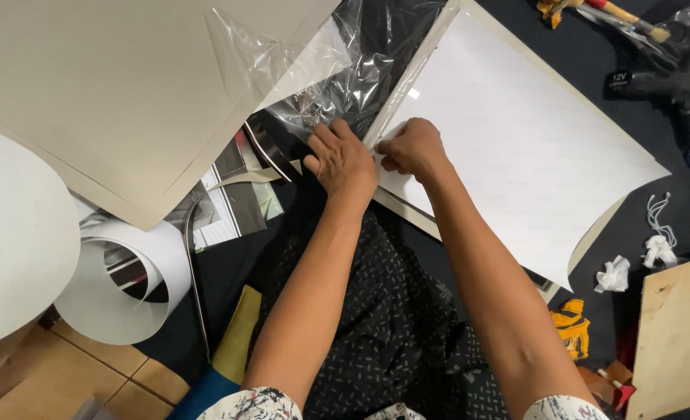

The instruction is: The person places a white paper sheet into a picture frame, smooths it, and then covers it with a clear plastic sheet. They then place a wooden backing board over the frame and secure it by hand.

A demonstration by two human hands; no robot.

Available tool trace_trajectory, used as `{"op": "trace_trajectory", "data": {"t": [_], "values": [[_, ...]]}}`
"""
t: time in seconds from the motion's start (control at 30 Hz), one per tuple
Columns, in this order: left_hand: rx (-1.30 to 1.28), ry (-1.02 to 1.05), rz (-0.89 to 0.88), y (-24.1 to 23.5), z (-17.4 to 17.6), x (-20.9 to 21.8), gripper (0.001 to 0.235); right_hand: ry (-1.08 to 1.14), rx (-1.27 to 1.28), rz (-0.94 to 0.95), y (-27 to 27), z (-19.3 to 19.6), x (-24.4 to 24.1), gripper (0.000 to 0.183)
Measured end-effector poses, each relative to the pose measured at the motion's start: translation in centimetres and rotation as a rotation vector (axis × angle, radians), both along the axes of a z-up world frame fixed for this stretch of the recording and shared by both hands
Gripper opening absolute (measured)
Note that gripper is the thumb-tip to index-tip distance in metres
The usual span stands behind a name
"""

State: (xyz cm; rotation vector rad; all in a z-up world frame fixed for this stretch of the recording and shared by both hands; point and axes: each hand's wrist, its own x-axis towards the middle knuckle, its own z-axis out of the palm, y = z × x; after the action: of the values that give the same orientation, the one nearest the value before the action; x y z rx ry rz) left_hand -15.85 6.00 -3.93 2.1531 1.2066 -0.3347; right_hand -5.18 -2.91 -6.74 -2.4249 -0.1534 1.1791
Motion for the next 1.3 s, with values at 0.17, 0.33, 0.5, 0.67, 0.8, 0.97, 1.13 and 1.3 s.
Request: {"op": "trace_trajectory", "data": {"t": [0.17,0.33,0.5,0.67,0.8,0.97,1.13,1.3], "values": [[0.026,0.015,-0.001,-0.3,0.7,0.1,0.047,-0.004,0.045,-0.094,-0.2,0.3,-0.7,0.025],[0.057,0.020,-0.040,-0.6,2.0,-0.2,0.051,-0.010,0.088,-0.204,1.4,3.4,-2.3,0.022],[0.076,0.012,-0.026,-0.3,1.5,-0.3,0.066,-0.091,0.038,-0.099,-0.2,3.6,-1.5,0.034],[0.089,-0.067,-0.034,0.0,2.8,-2.4,0.073,-0.356,0.136,-0.022,-6.5,6.2,-2.9,0.037],[0.093,-0.143,-0.075,-0.2,4.5,-2.3,0.075,-0.610,-0.002,0.178,-13.7,10.3,-6.5,0.038],[0.206,-0.373,-0.211,-2.2,5.7,-1.8,0.067,-0.688,-0.192,0.252,-25.6,10.9,-9.9,0.052],[0.285,-0.494,-0.422,-6.1,6.3,-1.1,0.053,-0.723,-0.267,0.169,-33.8,10.1,-11.6,0.056],[0.278,-0.466,-0.319,-5.7,5.3,-0.9,0.061,-0.665,-0.141,-0.143,-36.6,7.1,-9.4,0.056]]}}
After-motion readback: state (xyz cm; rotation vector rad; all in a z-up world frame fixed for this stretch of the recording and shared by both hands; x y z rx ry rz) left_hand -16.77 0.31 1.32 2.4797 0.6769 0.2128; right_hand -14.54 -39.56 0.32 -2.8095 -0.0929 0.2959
